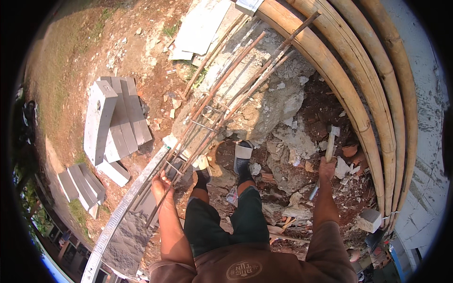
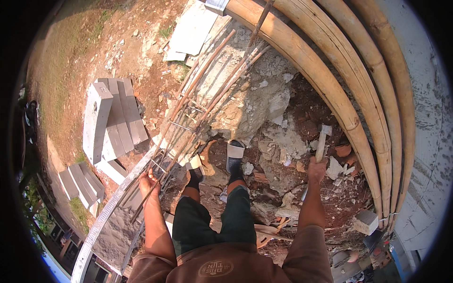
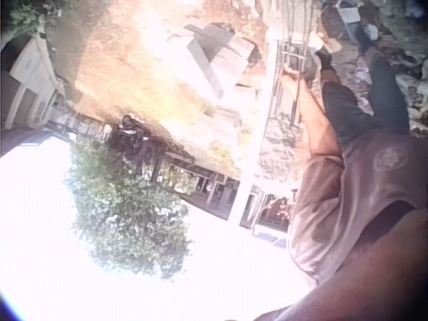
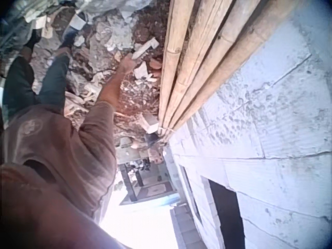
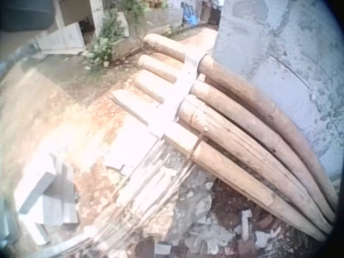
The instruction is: The person uses a hammer to adjust and secure metal rebar rods into a concrete structure. They then squat and tie the rebar together with wire, using a hammer to tighten the connections.
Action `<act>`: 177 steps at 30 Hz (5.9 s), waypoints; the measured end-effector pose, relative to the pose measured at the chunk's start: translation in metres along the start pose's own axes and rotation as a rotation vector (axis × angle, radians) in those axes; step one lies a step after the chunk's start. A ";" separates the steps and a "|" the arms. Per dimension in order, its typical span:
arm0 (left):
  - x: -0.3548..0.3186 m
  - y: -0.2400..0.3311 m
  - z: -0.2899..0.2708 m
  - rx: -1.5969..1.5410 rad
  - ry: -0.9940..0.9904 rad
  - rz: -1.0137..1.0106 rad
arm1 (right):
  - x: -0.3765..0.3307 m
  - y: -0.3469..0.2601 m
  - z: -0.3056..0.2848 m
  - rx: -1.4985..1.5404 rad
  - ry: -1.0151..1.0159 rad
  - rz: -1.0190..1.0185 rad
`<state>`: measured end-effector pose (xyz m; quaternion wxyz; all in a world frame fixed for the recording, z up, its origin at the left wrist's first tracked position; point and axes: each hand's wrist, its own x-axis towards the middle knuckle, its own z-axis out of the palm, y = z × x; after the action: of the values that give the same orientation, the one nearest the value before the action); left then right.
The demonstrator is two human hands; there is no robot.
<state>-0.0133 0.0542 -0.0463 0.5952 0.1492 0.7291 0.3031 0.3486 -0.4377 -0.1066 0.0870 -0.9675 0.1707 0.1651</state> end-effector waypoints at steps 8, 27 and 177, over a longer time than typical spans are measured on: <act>-0.013 -0.007 0.010 -0.019 0.114 -0.010 | -0.124 -0.090 -0.170 0.592 -0.538 -0.087; 0.013 -0.044 0.011 -0.155 0.108 -0.007 | -0.141 -0.385 -0.222 -0.061 -0.295 -0.622; -0.132 -0.011 0.309 0.921 -0.867 1.318 | -0.011 0.067 0.039 -0.324 -0.075 0.324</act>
<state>0.3172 0.0512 0.0163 0.4049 0.8590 0.2577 0.1783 0.3029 -0.4879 -0.1465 -0.0911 -0.9220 0.2915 0.2378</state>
